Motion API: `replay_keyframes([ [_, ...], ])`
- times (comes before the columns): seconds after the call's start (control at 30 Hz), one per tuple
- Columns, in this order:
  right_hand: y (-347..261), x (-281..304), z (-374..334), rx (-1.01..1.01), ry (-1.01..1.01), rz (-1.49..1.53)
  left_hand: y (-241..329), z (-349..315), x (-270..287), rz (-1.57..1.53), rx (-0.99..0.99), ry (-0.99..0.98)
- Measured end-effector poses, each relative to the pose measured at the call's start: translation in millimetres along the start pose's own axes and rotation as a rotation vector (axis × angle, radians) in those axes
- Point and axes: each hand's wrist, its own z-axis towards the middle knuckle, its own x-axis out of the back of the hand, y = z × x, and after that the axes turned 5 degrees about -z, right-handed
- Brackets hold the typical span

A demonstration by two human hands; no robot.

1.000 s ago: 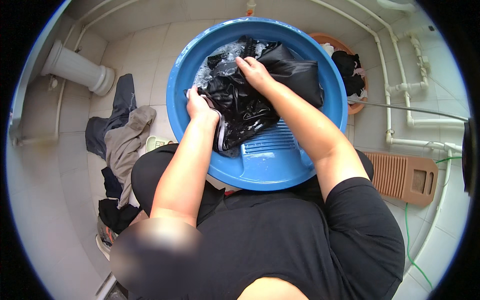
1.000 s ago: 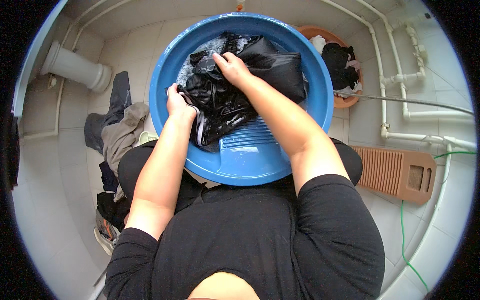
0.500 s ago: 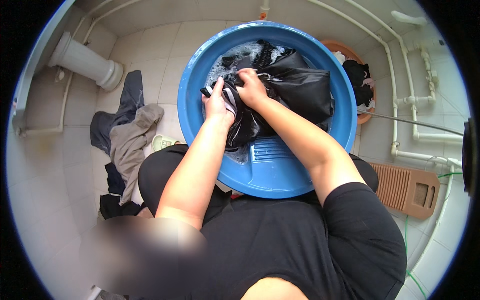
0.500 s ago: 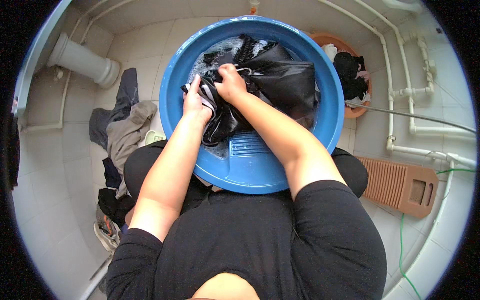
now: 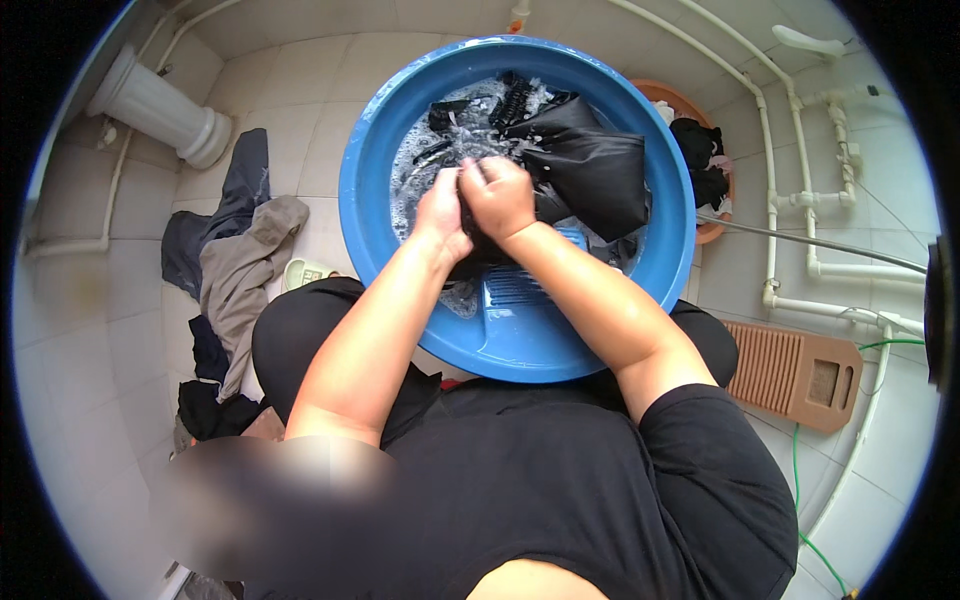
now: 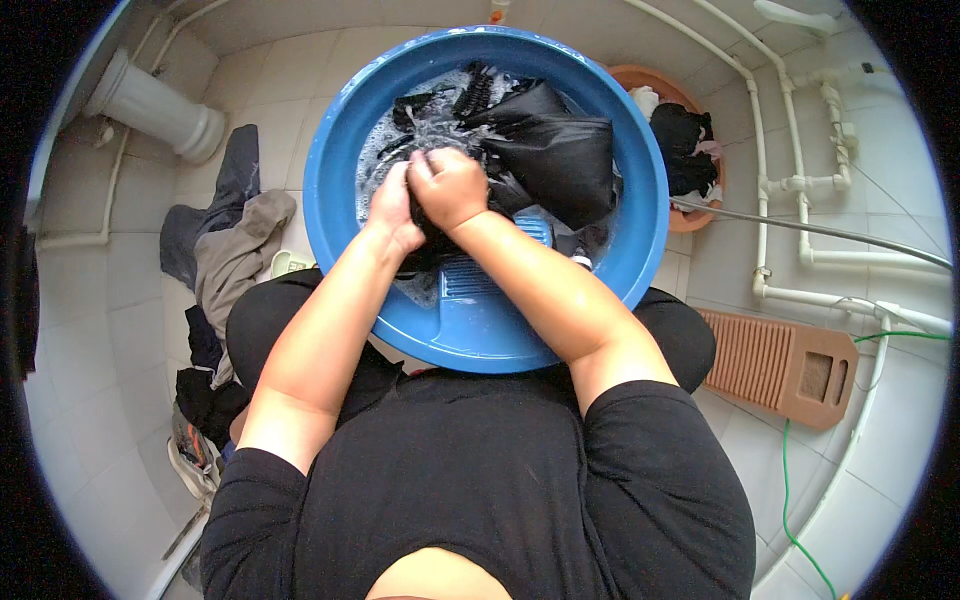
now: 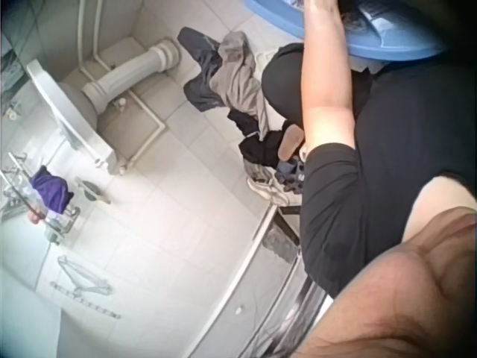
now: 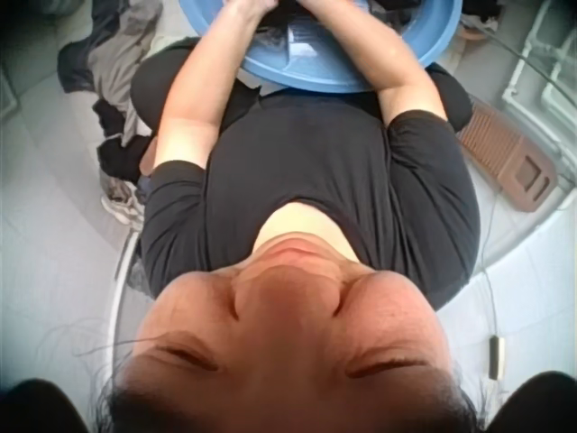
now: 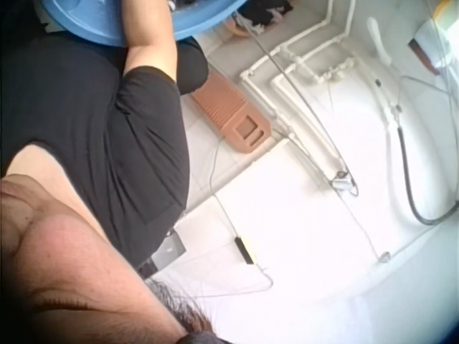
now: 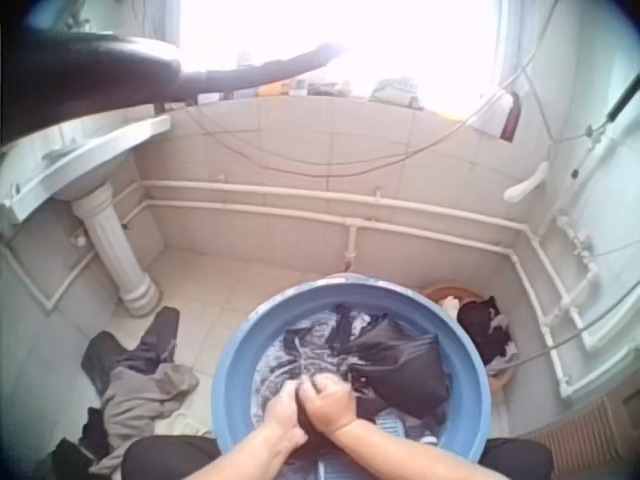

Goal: The person hand washes a black garment in a blue basin filled with soapy water. They repeatedly submerge, scrub, and wring the item, occasionally lifting it to inspect or reposition it within the basin.

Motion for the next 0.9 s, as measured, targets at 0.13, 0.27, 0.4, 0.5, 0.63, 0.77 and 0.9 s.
replay_keyframes([
  [0.13, -50.9, 14.4, -23.6, 0.253, -0.195, 0.223, 23.0, 15.8, 24.5, 0.298, 0.021, -0.022],
  [0.27, -3.8, -4.5, 4.5, 0.167, -0.181, 0.045, 17.2, 1.0, -3.7, 0.114, 0.048, 0.262],
  [0.4, 47.1, -16.5, 68.4, -0.252, -0.396, -0.291, 17.1, -10.7, -9.6, 0.406, 0.209, -0.198],
  [0.5, 60.3, -20.6, 69.5, -0.164, -0.542, -0.423, 18.3, -5.1, -7.1, 0.241, 0.119, -0.111],
  [0.63, 67.0, -31.1, 50.9, 0.130, -0.825, -0.475, 29.2, 23.1, 12.5, -0.156, 0.045, 0.310],
  [0.77, 71.7, -24.4, 63.6, 0.186, -0.825, -0.652, 28.6, 30.0, 20.0, -0.181, -0.131, 0.442],
  [0.9, 43.9, -30.4, 48.5, -0.003, -0.551, -0.621, 27.3, 37.4, 22.7, -0.225, -0.147, 0.169],
])
